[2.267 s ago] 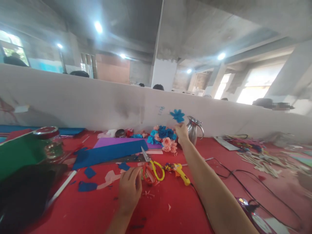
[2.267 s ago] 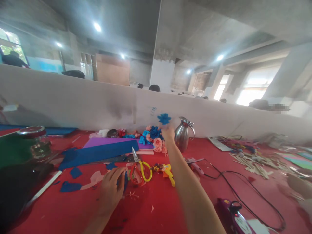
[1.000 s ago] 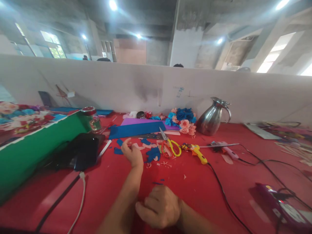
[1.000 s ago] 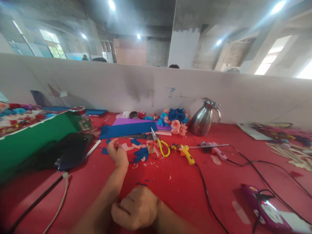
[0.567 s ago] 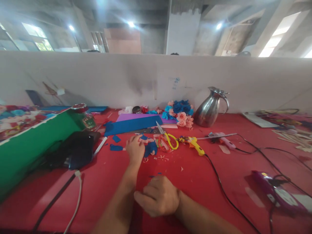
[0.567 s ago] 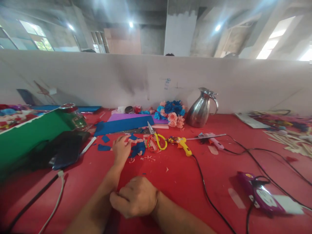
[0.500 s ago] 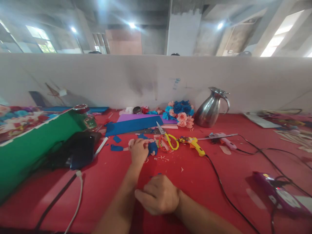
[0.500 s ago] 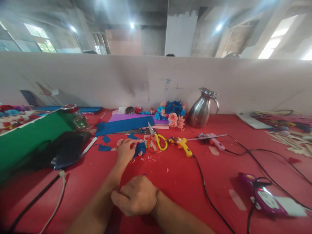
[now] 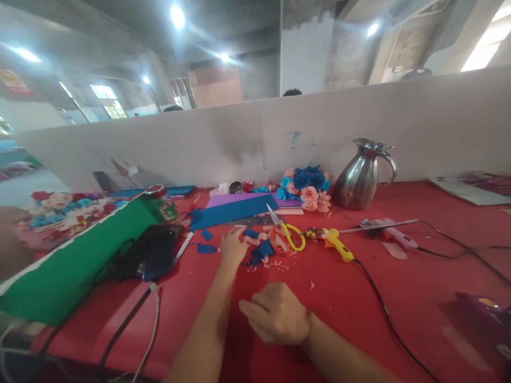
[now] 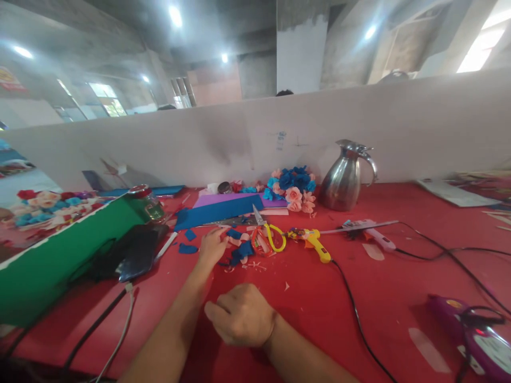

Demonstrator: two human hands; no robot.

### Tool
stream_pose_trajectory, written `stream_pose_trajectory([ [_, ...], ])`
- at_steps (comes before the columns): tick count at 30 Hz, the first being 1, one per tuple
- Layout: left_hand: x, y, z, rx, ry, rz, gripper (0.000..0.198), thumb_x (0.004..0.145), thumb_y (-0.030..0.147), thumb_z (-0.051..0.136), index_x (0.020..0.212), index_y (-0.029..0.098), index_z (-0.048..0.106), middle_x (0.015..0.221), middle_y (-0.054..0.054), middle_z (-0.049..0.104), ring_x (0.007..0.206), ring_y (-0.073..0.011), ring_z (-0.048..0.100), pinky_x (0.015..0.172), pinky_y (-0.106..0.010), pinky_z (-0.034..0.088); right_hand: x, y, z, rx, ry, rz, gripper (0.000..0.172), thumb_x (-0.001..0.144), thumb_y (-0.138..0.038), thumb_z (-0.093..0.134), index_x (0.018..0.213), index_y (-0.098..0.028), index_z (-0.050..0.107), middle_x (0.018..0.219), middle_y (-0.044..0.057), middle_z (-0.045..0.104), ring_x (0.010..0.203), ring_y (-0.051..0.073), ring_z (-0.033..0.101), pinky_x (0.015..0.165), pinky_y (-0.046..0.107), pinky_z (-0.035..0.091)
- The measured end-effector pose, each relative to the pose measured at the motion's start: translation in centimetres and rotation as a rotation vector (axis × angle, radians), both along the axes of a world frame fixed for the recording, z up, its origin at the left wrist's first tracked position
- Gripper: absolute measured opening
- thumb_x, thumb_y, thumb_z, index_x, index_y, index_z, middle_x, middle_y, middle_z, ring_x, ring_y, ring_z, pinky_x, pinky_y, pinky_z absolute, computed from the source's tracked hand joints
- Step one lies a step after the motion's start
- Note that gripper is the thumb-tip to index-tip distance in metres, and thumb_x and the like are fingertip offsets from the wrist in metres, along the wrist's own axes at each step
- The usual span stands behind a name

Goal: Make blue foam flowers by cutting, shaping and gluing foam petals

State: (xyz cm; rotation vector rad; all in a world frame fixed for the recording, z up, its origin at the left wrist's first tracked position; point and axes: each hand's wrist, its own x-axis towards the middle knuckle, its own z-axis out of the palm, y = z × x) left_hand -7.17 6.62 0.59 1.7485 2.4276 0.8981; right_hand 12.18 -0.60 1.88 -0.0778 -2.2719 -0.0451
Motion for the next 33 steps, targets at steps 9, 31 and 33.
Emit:
stream_pose_trajectory([
  [9,-1.1,-2.1,-0.5,-0.214,0.182,0.067,0.036,0.088,0.022,0.045,0.118,0.023,0.065,0.133,-0.008,0.058,0.122,-0.0244,0.05,0.101,-0.039,0.037,-0.1,0.1,-0.1,-0.001,-0.035,-0.026,0.011,0.082,-0.013,0.044,0.084,-0.018,0.054,0.057,-0.003,0.053,0.045,0.011,0.04,0.045,0.029,0.023],
  [31,-4.9,-1.1,4.6,-0.129,0.222,0.071,0.043,0.077,0.0,0.04,0.11,0.017,0.061,0.107,-0.012,0.065,0.092,-0.0209,0.062,0.08,-0.032,0.046,0.2,0.7,0.5,-0.008,-0.008,-0.089,0.013,0.083,-0.014,0.042,0.076,-0.019,0.052,0.057,-0.004,0.053,0.044,0.011,0.037,0.044,0.029,0.02],
  [33,-4.4,-1.5,4.2,0.004,-0.019,0.08,0.04,0.075,0.001,0.044,0.104,0.017,0.066,0.096,-0.009,0.066,0.087,-0.0195,0.062,0.081,-0.032,0.047,0.2,0.8,0.4,-0.006,-0.014,-0.084,0.013,0.082,-0.014,0.043,0.075,-0.019,0.053,0.057,-0.004,0.053,0.044,0.011,0.037,0.044,0.029,0.021],
])
